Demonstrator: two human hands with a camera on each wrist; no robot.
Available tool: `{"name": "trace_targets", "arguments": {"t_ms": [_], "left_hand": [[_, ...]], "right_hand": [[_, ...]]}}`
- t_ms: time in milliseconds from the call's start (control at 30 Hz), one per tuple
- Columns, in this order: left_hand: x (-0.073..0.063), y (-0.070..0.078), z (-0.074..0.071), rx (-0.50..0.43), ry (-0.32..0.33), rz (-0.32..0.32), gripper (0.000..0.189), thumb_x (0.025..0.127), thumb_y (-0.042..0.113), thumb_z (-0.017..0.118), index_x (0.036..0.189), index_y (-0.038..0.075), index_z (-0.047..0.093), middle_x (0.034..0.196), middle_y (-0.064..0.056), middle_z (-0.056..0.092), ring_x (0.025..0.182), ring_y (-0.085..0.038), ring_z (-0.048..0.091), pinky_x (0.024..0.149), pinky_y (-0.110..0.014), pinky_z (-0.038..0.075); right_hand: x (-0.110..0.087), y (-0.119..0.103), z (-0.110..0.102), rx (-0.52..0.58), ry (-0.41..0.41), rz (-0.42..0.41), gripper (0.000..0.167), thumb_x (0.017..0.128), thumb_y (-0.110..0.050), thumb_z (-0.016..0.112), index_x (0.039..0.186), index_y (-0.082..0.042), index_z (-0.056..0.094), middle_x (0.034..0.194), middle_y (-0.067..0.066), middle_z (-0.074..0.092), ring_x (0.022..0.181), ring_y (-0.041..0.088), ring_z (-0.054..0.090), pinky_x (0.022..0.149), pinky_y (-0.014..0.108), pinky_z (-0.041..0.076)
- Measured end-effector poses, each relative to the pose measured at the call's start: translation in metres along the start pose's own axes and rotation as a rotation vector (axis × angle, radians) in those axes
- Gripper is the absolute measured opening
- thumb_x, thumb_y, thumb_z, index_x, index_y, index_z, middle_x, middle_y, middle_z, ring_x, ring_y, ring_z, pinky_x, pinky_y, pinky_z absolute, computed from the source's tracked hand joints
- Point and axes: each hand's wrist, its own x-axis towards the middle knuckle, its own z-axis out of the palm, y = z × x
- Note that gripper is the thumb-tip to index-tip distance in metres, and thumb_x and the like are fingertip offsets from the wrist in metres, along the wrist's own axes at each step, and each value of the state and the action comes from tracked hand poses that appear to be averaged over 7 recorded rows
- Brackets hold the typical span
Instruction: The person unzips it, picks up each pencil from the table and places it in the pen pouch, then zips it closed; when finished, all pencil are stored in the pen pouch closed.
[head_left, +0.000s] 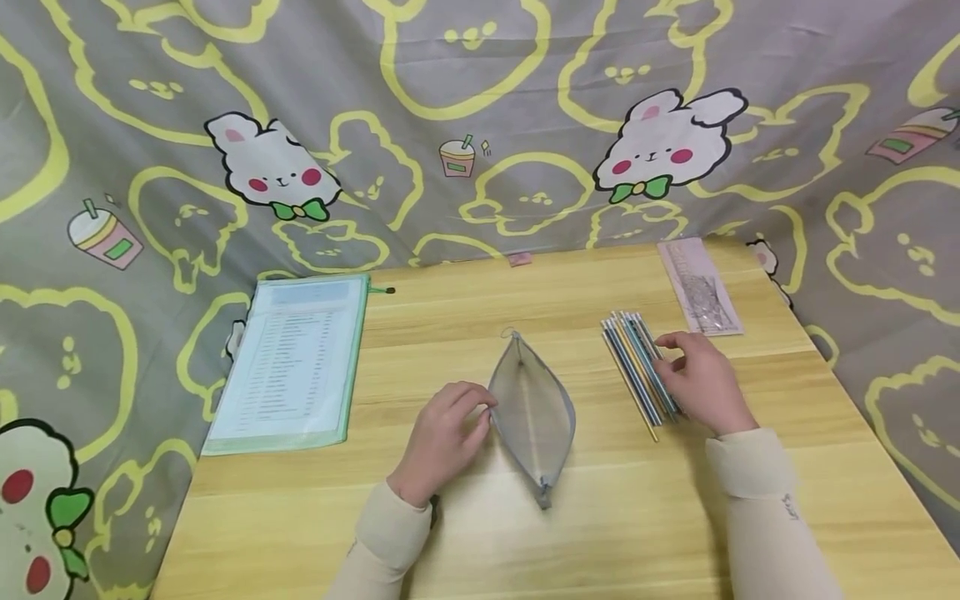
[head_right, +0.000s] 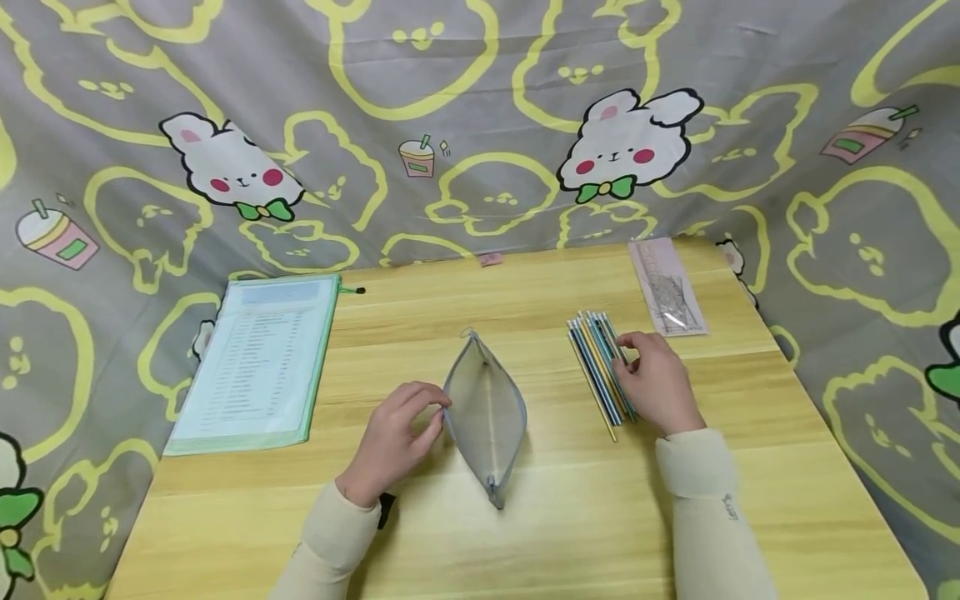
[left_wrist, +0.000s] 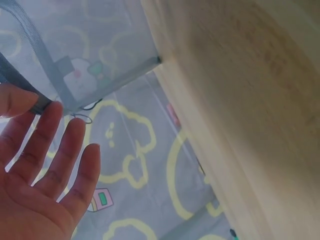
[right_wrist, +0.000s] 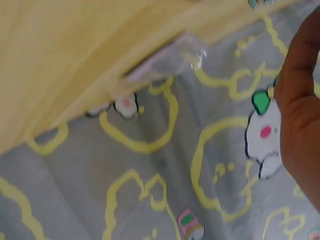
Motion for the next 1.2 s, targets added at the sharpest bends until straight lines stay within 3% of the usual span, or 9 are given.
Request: {"name": "trace_targets", "arguments": {"t_ms": [233,433,1000,1200], "left_hand": [[0.0,0.002,-0.005,0.001,-0.018,-0.013,0.019,0.086,-0.001,0.077,0.101,0.01,0.074,0.105,-0.001,0.073,0.1,-0.019,0.07,0.087,-0.033,0.06],[0.002,0.004,-0.008,-0.006,-0.023,-0.013,0.018,0.087,-0.001,0.077,0.101,0.01,0.074,0.105,-0.002,0.073,0.1,-0.019,0.07,0.087,-0.032,0.06],[-0.001,0.001,-0.012,0.022,-0.022,-0.047,0.017,0.089,0.001,0.076,0.102,0.011,0.075,0.106,0.0,0.073,0.101,-0.019,0.07,0.089,-0.033,0.06],[-0.002,-0.001,-0.011,0.021,0.005,-0.045,0.017,0.087,0.001,0.079,0.101,0.011,0.075,0.105,-0.001,0.074,0.1,-0.02,0.07,0.087,-0.035,0.06]], "right_hand": [[0.011,-0.008,0.023,0.014,-0.052,-0.013,0.037,0.098,-0.009,0.067,0.133,0.005,0.062,0.123,0.03,0.061,0.098,0.04,0.068,0.079,0.055,0.057],[0.015,-0.02,0.036,-0.029,-0.076,-0.031,0.034,0.095,-0.007,0.069,0.127,0.004,0.064,0.117,0.027,0.066,0.092,0.035,0.068,0.078,0.053,0.057],[0.016,-0.023,0.046,-0.082,-0.088,-0.024,0.033,0.093,-0.005,0.068,0.125,0.004,0.064,0.111,0.025,0.065,0.084,0.033,0.064,0.074,0.053,0.056],[0.018,-0.023,0.05,-0.116,-0.099,-0.021,0.032,0.093,-0.003,0.068,0.124,0.004,0.066,0.114,0.027,0.07,0.099,0.045,0.068,0.087,0.063,0.055]]}}
